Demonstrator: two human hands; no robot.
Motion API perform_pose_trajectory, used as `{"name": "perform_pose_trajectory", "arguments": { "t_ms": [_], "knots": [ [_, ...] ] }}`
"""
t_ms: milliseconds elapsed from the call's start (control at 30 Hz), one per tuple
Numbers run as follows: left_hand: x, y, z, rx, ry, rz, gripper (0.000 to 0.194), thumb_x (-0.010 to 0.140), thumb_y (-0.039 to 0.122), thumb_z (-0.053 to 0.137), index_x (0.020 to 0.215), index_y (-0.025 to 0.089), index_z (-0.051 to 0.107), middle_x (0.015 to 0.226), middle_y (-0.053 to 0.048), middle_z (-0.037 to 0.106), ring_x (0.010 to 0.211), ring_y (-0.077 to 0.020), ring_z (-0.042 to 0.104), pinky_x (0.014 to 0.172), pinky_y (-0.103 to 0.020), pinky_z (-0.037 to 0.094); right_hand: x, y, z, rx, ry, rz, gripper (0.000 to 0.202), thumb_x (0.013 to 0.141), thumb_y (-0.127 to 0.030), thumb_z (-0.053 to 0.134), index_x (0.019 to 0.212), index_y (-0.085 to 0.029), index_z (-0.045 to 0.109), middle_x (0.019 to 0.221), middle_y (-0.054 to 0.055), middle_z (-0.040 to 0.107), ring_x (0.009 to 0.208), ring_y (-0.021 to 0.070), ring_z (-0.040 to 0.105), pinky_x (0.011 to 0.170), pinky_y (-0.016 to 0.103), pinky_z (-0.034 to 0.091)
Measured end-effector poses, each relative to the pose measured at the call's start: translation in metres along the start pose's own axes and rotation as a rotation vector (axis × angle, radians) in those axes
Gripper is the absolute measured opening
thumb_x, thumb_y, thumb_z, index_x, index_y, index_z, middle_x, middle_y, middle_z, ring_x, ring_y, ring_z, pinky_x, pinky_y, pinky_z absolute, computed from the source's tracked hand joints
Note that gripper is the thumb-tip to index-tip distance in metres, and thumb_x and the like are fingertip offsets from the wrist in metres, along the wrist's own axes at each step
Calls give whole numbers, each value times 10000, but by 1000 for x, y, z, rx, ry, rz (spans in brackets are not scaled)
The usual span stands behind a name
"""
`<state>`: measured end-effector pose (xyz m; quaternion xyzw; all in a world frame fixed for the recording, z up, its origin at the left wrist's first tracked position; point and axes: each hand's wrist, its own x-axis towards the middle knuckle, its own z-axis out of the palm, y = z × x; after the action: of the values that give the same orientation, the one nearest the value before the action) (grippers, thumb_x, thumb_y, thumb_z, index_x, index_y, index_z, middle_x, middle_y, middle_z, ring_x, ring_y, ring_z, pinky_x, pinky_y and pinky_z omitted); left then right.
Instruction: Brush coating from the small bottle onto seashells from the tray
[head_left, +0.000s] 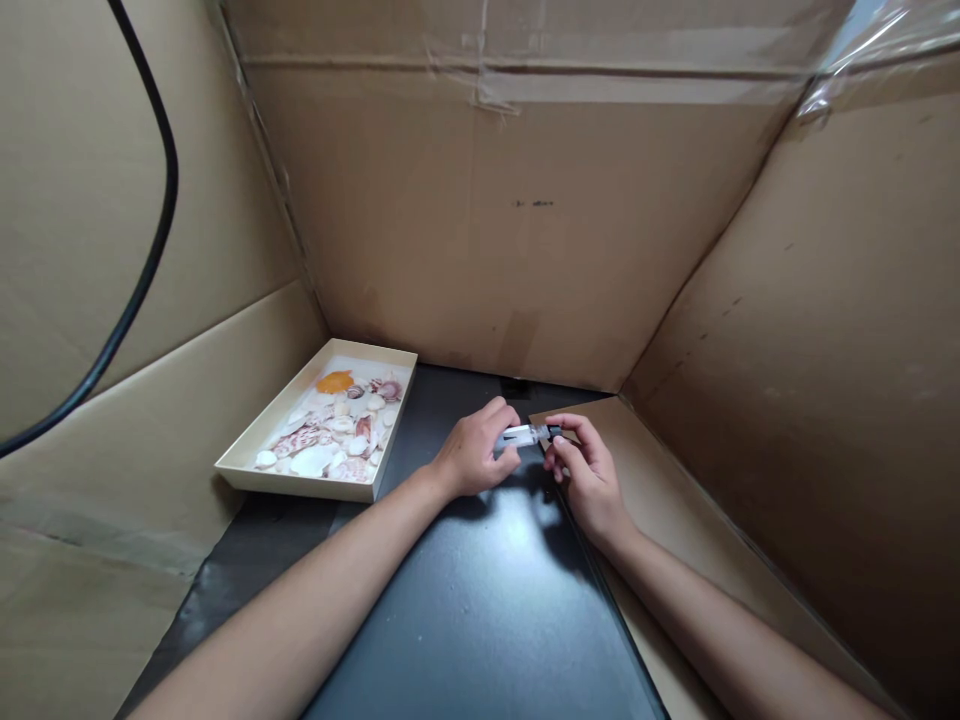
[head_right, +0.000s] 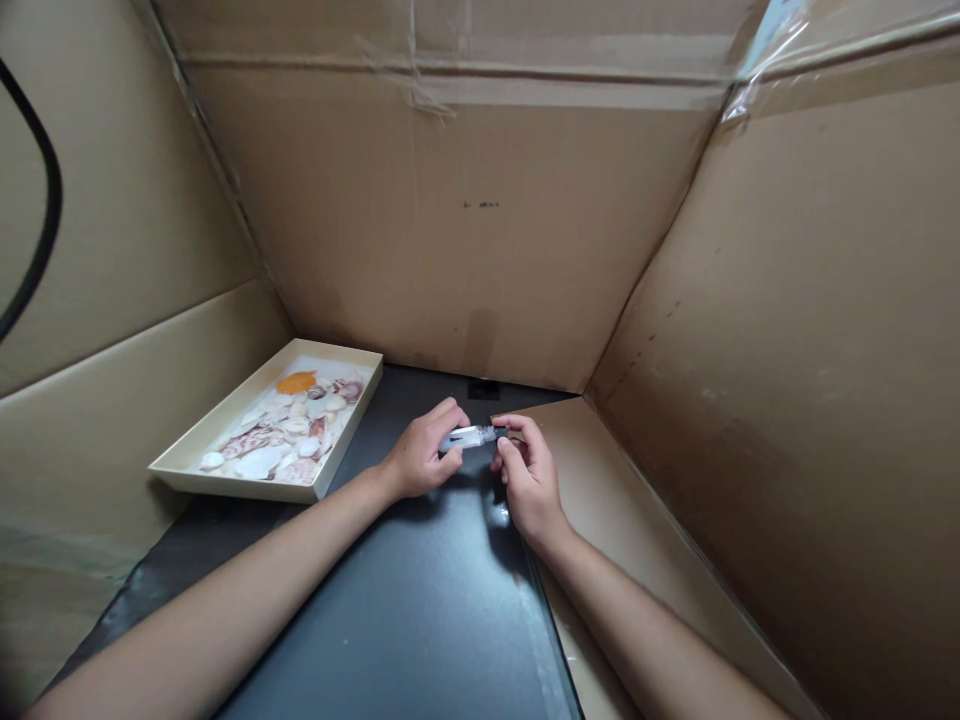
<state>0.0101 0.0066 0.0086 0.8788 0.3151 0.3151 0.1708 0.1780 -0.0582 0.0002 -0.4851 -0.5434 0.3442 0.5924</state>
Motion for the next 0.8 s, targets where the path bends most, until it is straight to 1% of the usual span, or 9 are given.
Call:
{"name": "perform_pose_trajectory", "arguments": {
  "t_ms": [167,300,433,533,667,800],
  "knots": [
    [0,-1,1,11,20,22,122,775,271,433,862,199,477,861,-25,493,748,-167,487,691,-290,399,0,2,0,19,4,-3,183,885,-327,519,1038,-227,528,617,-36,543,505,130,447,493,256,368],
    [0,-1,1,12,21,29,126,776,274,434,868,198,476,866,-26,495,757,-169,491,698,-289,403,2,1,3,5,35,-19,201,902,-389,529,1008,-219,546,645,-33,535,520,124,465,510,256,391],
    [0,-1,1,12,19,31,127,781,283,429,864,198,473,875,-32,498,765,-173,489,701,-291,398,4,0,5,2,69,-12,263,876,-466,568,928,-208,566,668,-23,539,525,119,468,486,245,393],
    [0,0,0,4,19,32,117,774,276,435,853,197,468,868,-30,495,753,-170,482,691,-290,390,5,0,4,-11,74,5,301,864,-504,575,840,-205,552,649,-28,516,519,113,450,471,235,377],
    [0,2,-1,-5,14,33,107,759,264,450,840,196,462,851,-23,484,733,-164,469,671,-286,379,5,2,3,-52,58,26,349,890,-521,537,752,-203,498,616,-42,469,513,100,413,487,231,347],
    [0,2,0,-9,12,37,104,752,259,449,834,196,454,842,-21,477,726,-163,459,667,-286,372,5,3,2,-85,41,43,379,912,-529,499,716,-207,459,584,-51,441,509,98,388,499,232,325]
  ]
}}
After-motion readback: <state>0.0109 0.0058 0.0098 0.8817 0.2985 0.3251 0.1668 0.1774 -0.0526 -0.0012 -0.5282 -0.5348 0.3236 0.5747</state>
